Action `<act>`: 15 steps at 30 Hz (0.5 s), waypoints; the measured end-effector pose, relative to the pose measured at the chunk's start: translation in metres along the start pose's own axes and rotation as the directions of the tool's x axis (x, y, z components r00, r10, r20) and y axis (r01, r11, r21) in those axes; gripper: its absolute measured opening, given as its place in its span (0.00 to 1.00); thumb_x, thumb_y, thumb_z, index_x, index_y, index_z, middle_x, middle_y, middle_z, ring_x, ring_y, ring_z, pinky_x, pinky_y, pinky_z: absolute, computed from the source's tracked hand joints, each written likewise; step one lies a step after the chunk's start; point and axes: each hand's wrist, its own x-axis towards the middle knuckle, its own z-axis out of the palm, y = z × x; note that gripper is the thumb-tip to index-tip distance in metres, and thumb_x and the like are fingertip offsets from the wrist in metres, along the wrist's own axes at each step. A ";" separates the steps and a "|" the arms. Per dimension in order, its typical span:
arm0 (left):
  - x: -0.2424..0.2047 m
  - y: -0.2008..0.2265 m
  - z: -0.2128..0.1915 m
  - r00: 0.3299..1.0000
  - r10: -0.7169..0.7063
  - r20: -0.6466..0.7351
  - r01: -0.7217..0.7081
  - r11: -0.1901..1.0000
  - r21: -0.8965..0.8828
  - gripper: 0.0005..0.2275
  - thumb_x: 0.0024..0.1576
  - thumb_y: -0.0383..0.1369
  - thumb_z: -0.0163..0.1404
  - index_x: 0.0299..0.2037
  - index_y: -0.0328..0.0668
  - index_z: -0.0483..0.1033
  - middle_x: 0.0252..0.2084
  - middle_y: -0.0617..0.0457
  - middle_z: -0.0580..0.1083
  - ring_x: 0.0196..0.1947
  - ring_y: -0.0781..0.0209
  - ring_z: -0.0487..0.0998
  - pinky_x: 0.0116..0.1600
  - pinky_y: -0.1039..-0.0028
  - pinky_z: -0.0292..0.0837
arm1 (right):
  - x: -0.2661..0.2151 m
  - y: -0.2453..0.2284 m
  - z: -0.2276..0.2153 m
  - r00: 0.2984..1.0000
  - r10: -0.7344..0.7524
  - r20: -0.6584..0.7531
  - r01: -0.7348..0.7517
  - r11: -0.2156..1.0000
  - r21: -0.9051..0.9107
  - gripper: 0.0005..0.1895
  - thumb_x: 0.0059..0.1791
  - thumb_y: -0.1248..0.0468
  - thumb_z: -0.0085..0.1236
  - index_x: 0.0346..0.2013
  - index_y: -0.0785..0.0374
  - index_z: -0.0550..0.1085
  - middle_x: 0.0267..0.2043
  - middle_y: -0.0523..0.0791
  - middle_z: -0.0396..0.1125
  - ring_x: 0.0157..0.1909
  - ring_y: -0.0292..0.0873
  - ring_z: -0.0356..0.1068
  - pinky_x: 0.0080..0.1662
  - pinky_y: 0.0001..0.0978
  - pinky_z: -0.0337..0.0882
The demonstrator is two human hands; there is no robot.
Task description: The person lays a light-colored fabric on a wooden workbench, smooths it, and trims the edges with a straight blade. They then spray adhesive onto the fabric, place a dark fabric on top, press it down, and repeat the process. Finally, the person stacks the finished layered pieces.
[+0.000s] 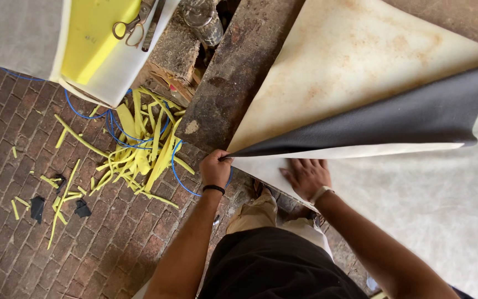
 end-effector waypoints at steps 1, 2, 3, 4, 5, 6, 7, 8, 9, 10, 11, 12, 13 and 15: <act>0.003 -0.001 0.002 0.997 -0.075 0.002 0.075 0.997 -0.013 0.07 0.46 0.29 0.65 0.33 0.37 0.84 0.29 0.47 0.81 0.28 0.60 0.81 0.36 0.69 0.75 | 0.008 -0.012 -0.012 0.998 -0.007 0.070 0.005 1.000 0.025 0.41 0.56 0.31 0.18 0.78 0.45 0.51 0.78 0.48 0.52 0.77 0.50 0.55 0.73 0.51 0.52; 0.006 -0.003 0.003 0.989 -0.151 0.006 0.151 0.988 -0.026 0.08 0.46 0.30 0.66 0.32 0.36 0.84 0.28 0.48 0.81 0.27 0.60 0.81 0.36 0.69 0.75 | 0.015 -0.025 -0.022 0.990 -0.018 0.140 0.011 0.999 0.049 0.40 0.55 0.32 0.18 0.78 0.42 0.51 0.77 0.50 0.55 0.73 0.50 0.61 0.69 0.49 0.61; 0.009 -0.003 0.006 0.974 -0.225 0.010 0.226 0.973 -0.039 0.09 0.45 0.31 0.67 0.32 0.36 0.84 0.27 0.48 0.81 0.26 0.59 0.80 0.36 0.68 0.75 | 0.022 -0.035 -0.031 0.978 -0.031 0.209 0.016 0.997 0.073 0.39 0.55 0.32 0.18 0.79 0.39 0.52 0.76 0.52 0.58 0.70 0.51 0.67 0.65 0.47 0.69; 0.012 -0.004 0.006 0.965 -0.263 0.001 0.263 0.964 -0.030 0.09 0.45 0.31 0.67 0.32 0.35 0.84 0.27 0.48 0.80 0.26 0.59 0.80 0.36 0.68 0.74 | 0.029 -0.046 -0.039 0.991 -0.100 0.092 0.096 0.994 0.045 0.39 0.55 0.32 0.20 0.79 0.38 0.48 0.77 0.52 0.51 0.72 0.53 0.59 0.67 0.51 0.61; 0.014 -0.005 0.006 0.954 -0.300 -0.008 0.299 0.954 -0.021 0.10 0.45 0.32 0.67 0.31 0.35 0.84 0.27 0.47 0.80 0.25 0.58 0.79 0.36 0.68 0.74 | 0.036 -0.056 -0.046 0.984 -0.176 -0.023 0.176 0.984 0.007 0.39 0.54 0.31 0.21 0.78 0.38 0.44 0.78 0.51 0.44 0.75 0.56 0.51 0.69 0.55 0.53; 0.012 -0.007 0.007 0.940 -0.340 -0.011 0.340 0.940 -0.009 0.10 0.45 0.32 0.68 0.31 0.35 0.84 0.26 0.47 0.80 0.25 0.57 0.78 0.36 0.68 0.73 | 0.038 -0.064 -0.047 0.960 -0.250 -0.125 0.247 0.968 -0.035 0.40 0.53 0.31 0.22 0.78 0.37 0.40 0.80 0.51 0.37 0.77 0.57 0.43 0.70 0.58 0.45; 0.007 -0.008 0.006 0.926 -0.377 0.002 0.377 0.926 0.004 0.10 0.45 0.33 0.68 0.31 0.35 0.84 0.26 0.48 0.80 0.26 0.57 0.78 0.36 0.68 0.74 | 0.039 -0.072 -0.048 0.946 -0.290 -0.147 0.278 0.956 -0.094 0.39 0.53 0.31 0.22 0.77 0.37 0.40 0.80 0.51 0.34 0.77 0.59 0.40 0.70 0.61 0.42; 0.011 -0.008 0.008 0.915 -0.404 0.008 0.404 0.915 0.010 0.10 0.45 0.33 0.68 0.30 0.35 0.83 0.27 0.48 0.80 0.26 0.57 0.78 0.37 0.67 0.74 | 0.045 -0.078 -0.051 0.927 -0.331 -0.177 0.305 0.939 -0.159 0.39 0.53 0.32 0.23 0.77 0.38 0.40 0.80 0.51 0.32 0.77 0.60 0.38 0.69 0.64 0.39; 0.015 -0.008 0.010 0.902 -0.431 0.015 0.431 0.902 0.016 0.10 0.45 0.34 0.68 0.30 0.36 0.83 0.27 0.49 0.80 0.27 0.57 0.79 0.37 0.67 0.74 | 0.051 -0.083 -0.054 0.905 -0.373 -0.204 0.328 0.918 -0.224 0.39 0.54 0.32 0.23 0.76 0.39 0.40 0.80 0.51 0.29 0.77 0.61 0.35 0.68 0.66 0.36; 0.016 -0.008 0.011 0.899 -0.438 0.010 0.438 0.899 -0.011 0.10 0.44 0.33 0.68 0.29 0.36 0.83 0.27 0.50 0.80 0.27 0.57 0.79 0.37 0.67 0.74 | 0.054 -0.086 -0.056 0.908 -0.376 -0.187 0.340 0.919 -0.199 0.39 0.53 0.32 0.25 0.77 0.39 0.40 0.80 0.50 0.27 0.78 0.60 0.34 0.69 0.66 0.35; 0.017 -0.007 0.012 0.896 -0.444 0.006 0.444 0.895 -0.039 0.10 0.44 0.33 0.67 0.29 0.36 0.83 0.27 0.50 0.80 0.27 0.57 0.79 0.37 0.68 0.74 | 0.058 -0.089 -0.056 0.910 -0.379 -0.170 0.351 0.920 -0.174 0.40 0.53 0.32 0.26 0.77 0.39 0.40 0.81 0.50 0.26 0.79 0.59 0.32 0.69 0.67 0.34; 0.016 -0.007 0.011 0.894 -0.449 0.002 0.448 0.892 -0.066 0.10 0.43 0.33 0.67 0.28 0.36 0.82 0.27 0.50 0.80 0.27 0.57 0.79 0.37 0.68 0.74 | 0.062 -0.093 -0.056 0.911 -0.382 -0.154 0.361 0.921 -0.147 0.41 0.53 0.32 0.27 0.78 0.39 0.40 0.81 0.49 0.25 0.79 0.58 0.31 0.70 0.67 0.33; 0.014 -0.007 0.009 0.877 -0.481 0.002 0.480 0.875 -0.065 0.10 0.44 0.33 0.67 0.30 0.36 0.82 0.29 0.49 0.80 0.29 0.55 0.80 0.39 0.67 0.74 | 0.065 -0.097 -0.055 0.902 -0.400 -0.161 0.376 0.912 -0.161 0.40 0.53 0.32 0.26 0.77 0.40 0.41 0.81 0.48 0.25 0.80 0.57 0.30 0.70 0.66 0.32; 0.014 -0.002 0.008 0.843 -0.537 0.008 0.536 0.841 -0.067 0.13 0.45 0.33 0.67 0.35 0.35 0.81 0.35 0.47 0.81 0.35 0.52 0.82 0.44 0.64 0.75 | 0.076 -0.101 -0.055 0.884 -0.431 -0.179 0.399 0.897 -0.190 0.40 0.53 0.31 0.26 0.76 0.41 0.41 0.81 0.47 0.25 0.81 0.55 0.29 0.70 0.65 0.30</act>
